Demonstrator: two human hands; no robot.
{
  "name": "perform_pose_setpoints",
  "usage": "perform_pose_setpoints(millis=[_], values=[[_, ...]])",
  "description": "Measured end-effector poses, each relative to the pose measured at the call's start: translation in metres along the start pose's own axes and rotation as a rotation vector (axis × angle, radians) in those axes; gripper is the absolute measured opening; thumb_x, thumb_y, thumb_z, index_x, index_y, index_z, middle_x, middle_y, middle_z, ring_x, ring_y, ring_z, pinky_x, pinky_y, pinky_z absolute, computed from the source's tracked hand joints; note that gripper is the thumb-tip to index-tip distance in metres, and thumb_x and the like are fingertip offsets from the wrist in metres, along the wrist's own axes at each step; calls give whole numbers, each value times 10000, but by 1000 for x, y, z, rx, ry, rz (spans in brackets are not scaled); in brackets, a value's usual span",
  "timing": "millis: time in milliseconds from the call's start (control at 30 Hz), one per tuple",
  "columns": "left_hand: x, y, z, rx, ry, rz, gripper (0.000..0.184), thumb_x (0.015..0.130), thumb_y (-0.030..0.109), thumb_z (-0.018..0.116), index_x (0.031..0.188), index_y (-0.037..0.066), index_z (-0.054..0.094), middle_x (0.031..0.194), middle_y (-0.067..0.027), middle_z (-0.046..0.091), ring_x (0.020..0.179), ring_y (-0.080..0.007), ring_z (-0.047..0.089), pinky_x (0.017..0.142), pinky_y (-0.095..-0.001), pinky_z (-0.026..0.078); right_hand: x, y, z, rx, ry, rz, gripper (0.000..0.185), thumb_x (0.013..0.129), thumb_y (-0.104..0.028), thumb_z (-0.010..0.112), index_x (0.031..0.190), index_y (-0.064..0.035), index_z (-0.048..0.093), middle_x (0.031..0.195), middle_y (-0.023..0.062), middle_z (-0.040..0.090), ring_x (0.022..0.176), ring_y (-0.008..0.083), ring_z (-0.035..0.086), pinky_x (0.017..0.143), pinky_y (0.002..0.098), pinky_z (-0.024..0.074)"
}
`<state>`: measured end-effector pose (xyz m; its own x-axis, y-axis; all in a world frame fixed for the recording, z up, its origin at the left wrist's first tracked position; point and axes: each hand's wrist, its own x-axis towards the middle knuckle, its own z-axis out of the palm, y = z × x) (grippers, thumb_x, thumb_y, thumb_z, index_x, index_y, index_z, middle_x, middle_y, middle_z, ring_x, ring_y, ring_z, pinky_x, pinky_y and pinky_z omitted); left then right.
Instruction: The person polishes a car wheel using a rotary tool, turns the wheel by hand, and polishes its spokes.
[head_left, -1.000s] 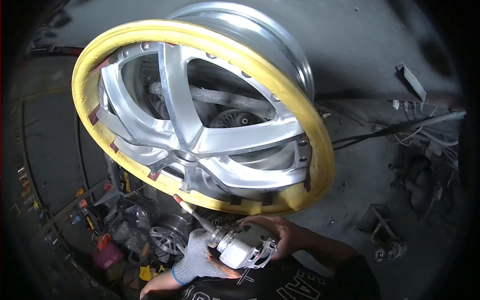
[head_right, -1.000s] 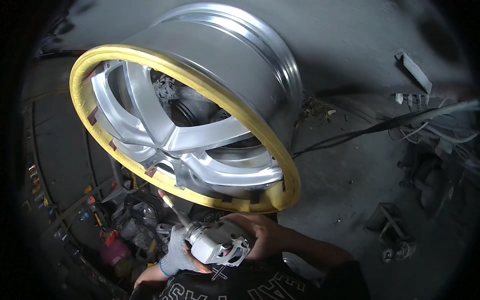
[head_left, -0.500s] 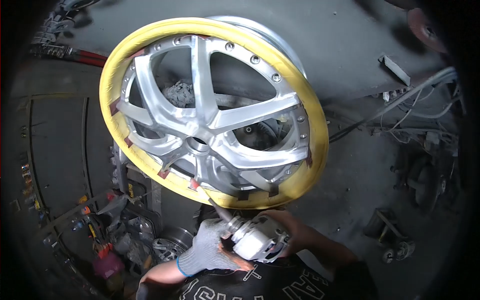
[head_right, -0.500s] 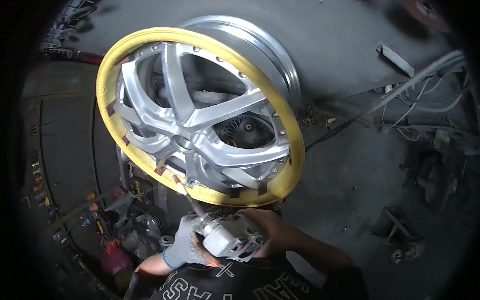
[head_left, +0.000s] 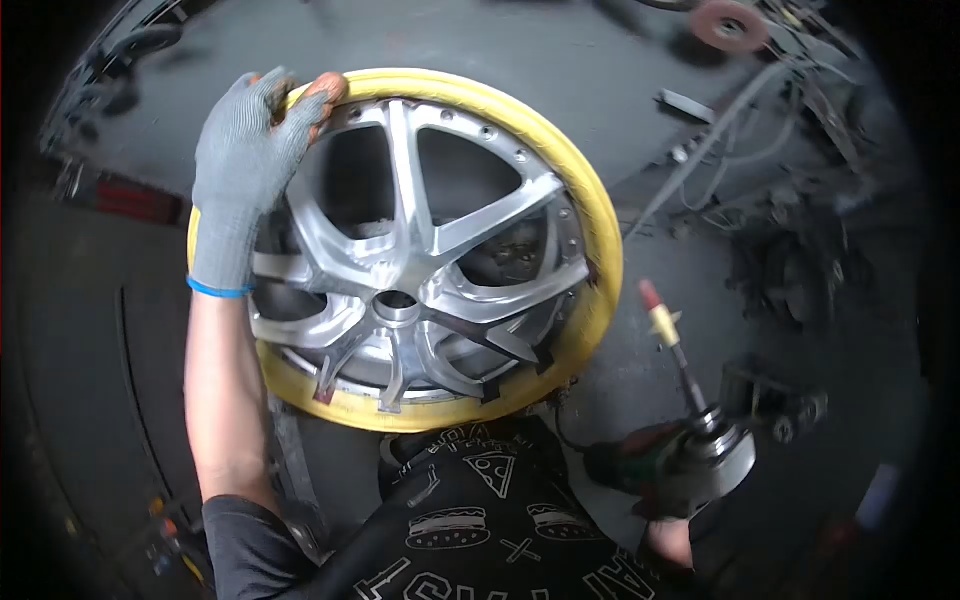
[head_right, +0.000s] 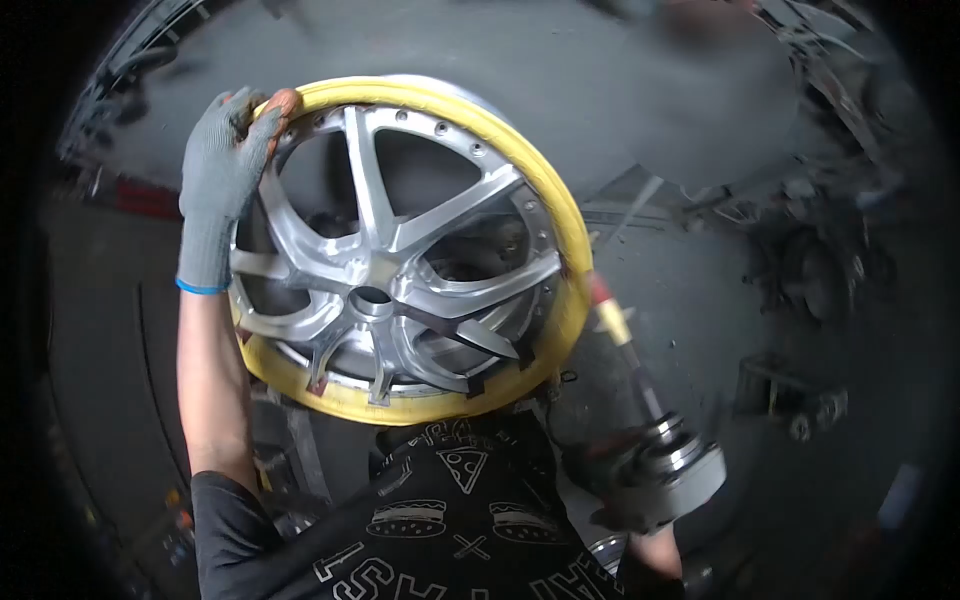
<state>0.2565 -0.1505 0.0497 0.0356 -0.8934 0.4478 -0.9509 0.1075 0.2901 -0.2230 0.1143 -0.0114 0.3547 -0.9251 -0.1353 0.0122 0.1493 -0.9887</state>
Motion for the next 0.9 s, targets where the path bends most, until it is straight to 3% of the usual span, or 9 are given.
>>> perform_pose_setpoints(millis=[67,100,233,367,400,467,600,767,900], values=[[2,6,3,-49,13,-18,443,873,504,664,814,69,714,737,-114,602,708,-277,605,647,-390,467,-6,-8,38,118,351,-274,925,645,-261,912,1387,-45,403,1150,153,576,1038,290,597,915,436,497],[1,6,2,-51,27,-83,470,865,528,659,807,64,712,733,-124,599,697,-286,605,646,-391,471,-9,-14,46,100,431,-230,869,619,-293,950,1296,-52,461,1113,115,550,1021,268,571,868,431,478],[-7,19,-10,-33,162,26,485,835,541,681,827,57,720,737,-116,603,697,-304,614,651,-390,485,-34,-4,77,13,641,-237,852,648,-311,922,1312,-43,460,1137,115,539,1074,260,550,923,459,484],[-17,48,-42,-127,220,79,349,774,363,758,874,30,725,745,-132,594,674,-289,612,632,-362,487,-39,1,101,-46,925,-237,863,670,-267,880,1367,-28,431,1183,120,537,1100,268,545,962,478,492],[-16,53,-49,-140,206,83,349,774,363,758,874,30,725,745,-132,594,674,-289,612,632,-362,487,-37,-5,99,-50,954,-225,871,668,-265,881,1371,-25,426,1177,121,539,1090,269,553,960,474,495],[-27,56,-61,-224,176,61,264,818,150,771,997,-32,706,824,-109,626,748,-185,626,675,-275,474,-38,-2,98,-46,982,-222,880,665,-263,882,1374,-21,421,1172,121,542,1081,270,560,958,471,499],[-67,69,-90,-262,289,48,230,829,97,765,986,-65,718,878,-83,651,814,-144,616,711,-256,486,-47,29,70,-59,968,-283,929,678,-259,878,1423,-6,383,1172,139,564,1058,286,607,951,471,515],[-142,77,-108,-281,504,224,242,848,86,710,1023,-81,718,893,-140,664,854,-192,632,763,-275,501,-60,95,21,-2,940,-457,925,710,-228,863,1440,25,354,1196,152,553,1086,282,593,994,486,495],[-167,86,-111,-236,568,178,231,789,72,727,960,-84,713,927,-180,694,867,-240,656,824,-342,531,-65,117,0,4,894,-528,890,732,-203,837,1440,31,351,1196,155,550,1101,284,587,1008,485,487]])
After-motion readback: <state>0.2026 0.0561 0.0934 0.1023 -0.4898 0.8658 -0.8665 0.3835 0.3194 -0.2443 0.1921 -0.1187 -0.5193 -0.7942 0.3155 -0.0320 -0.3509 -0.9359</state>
